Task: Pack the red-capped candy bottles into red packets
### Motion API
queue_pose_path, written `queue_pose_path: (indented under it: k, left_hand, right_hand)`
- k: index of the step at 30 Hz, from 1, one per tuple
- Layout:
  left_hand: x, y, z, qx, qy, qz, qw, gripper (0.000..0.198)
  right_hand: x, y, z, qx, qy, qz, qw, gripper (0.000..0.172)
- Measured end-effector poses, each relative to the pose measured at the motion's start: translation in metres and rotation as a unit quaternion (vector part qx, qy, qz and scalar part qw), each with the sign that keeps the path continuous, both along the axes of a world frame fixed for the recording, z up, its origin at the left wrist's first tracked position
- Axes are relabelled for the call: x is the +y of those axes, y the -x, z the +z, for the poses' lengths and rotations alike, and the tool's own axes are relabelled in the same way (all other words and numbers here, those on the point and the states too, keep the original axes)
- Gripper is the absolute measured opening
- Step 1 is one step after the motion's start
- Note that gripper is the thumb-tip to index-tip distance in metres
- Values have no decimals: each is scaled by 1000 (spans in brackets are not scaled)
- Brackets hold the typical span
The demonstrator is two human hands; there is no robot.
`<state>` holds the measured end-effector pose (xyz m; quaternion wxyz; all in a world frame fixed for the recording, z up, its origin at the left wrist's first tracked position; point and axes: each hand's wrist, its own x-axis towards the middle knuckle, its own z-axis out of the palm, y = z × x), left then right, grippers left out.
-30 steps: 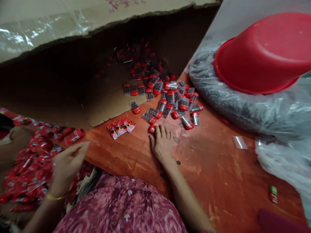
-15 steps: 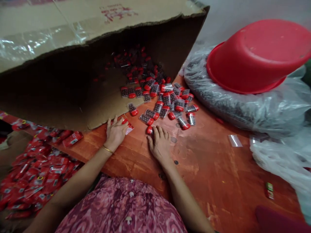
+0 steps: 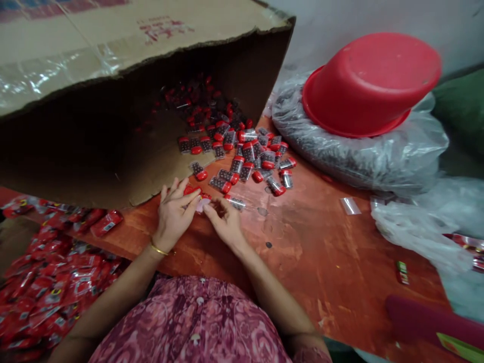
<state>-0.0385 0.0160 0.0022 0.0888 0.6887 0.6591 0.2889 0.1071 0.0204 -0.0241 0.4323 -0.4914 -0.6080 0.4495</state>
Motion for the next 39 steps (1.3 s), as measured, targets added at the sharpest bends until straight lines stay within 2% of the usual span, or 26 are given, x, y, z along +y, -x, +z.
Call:
queue_pose_path:
  k: [2,5,7,10,12,14,16,19,22,24,27,29,31,34,36,39]
  left_hand:
    - [-4,-7,3,-42,-12,-9,999,28]
    - [-9,-12,2,-201,22,35,979,43]
    - [-13,-15,0,-356,117,53,926,49]
    - [-19,-21,-3,-525,258,48,809,46]
    - [-22,-26,-5,-582,261,82,765,46]
    - [-22,-29,-6,-620,230,131,739,46]
    - [-20,-30,-7,-643,227,144,717,46]
    - [-17,-26,-5,-653,226,130,711,43]
    - [-13,-19,-2,-653,225,149,707,41]
    - [-10,-15,1,-660,234,164,695,41]
    - [-7,-13,3,-678,250,175,669,41]
    - [-5,-14,3,-686,261,181,655,42]
    - [-4,-15,1,-688,263,185,651,41]
    - [-3,-13,-3,-690,262,184,649,39]
    - [-3,-11,-4,-693,263,182,646,38]
    - [-2,-9,-3,-694,261,177,648,41]
  right_hand:
    - [2,9,1,76,54,15,996,34]
    - [3,11,-2,98,58,-36,993,37]
    - [1,9,-3,88,40,-82,992,39]
    - [-3,7,-5,68,17,-119,990,40]
    - [-6,10,-7,59,5,-109,992,37]
    - [-10,15,-10,57,-2,-83,995,33]
    - [-13,19,-14,56,-2,-58,997,34]
    - [-13,13,-13,2,-15,-30,999,42]
    - [-5,-14,-8,-138,-100,-25,985,41]
    - [3,-38,-8,-267,-154,-18,951,41]
    - [12,-66,-18,-432,-161,-15,887,59]
    - [15,-74,-28,-484,-152,-23,861,56]
    - [14,-73,-36,-504,-157,-27,849,51]
    - [14,-67,-40,-511,-171,-15,842,45]
    - [13,-66,-36,-500,-174,7,848,41]
    - [6,-68,-26,-403,-177,54,896,35]
